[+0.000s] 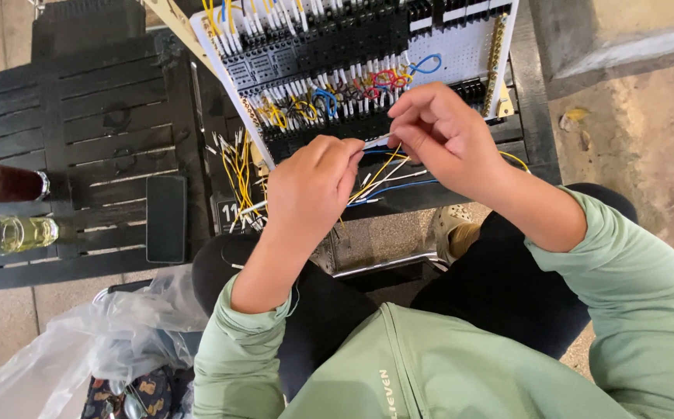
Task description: Connecting various colored wires to a terminal block using a punch-down tool.
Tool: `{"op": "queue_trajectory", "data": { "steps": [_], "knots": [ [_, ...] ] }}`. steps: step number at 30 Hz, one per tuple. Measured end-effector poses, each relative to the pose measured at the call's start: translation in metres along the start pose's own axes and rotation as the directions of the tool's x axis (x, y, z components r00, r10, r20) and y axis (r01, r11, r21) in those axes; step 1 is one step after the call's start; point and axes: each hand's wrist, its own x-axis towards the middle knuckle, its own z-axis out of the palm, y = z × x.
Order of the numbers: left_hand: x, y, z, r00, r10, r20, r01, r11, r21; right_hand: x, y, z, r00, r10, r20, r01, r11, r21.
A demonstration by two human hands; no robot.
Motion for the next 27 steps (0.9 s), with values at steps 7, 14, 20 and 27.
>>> {"op": "queue_trajectory", "data": {
  "steps": [7,14,20,27],
  "knots": [
    [-0.002,0.014,0.015,0.98,-0.197,0.007,0.182,0.892,-0.413,-0.005,0.004,0.003,0.99,0.138,-0.041,-0.113,0.921,0.373],
    [-0.006,0.032,0.027,0.956,-0.292,-0.014,0.248,0.837,-0.487,-0.006,0.009,0.009,0.988,0.07,-0.137,-0.021,0.945,0.327],
    [-0.014,0.034,0.043,0.948,-0.318,-0.021,0.262,0.815,-0.517,-0.008,0.005,0.015,0.986,0.082,-0.145,-0.021,0.925,0.38],
    [-0.016,0.033,0.046,0.949,-0.316,0.005,0.275,0.816,-0.508,-0.002,0.001,0.016,0.993,0.043,-0.114,-0.005,0.951,0.309]
  ]
}}
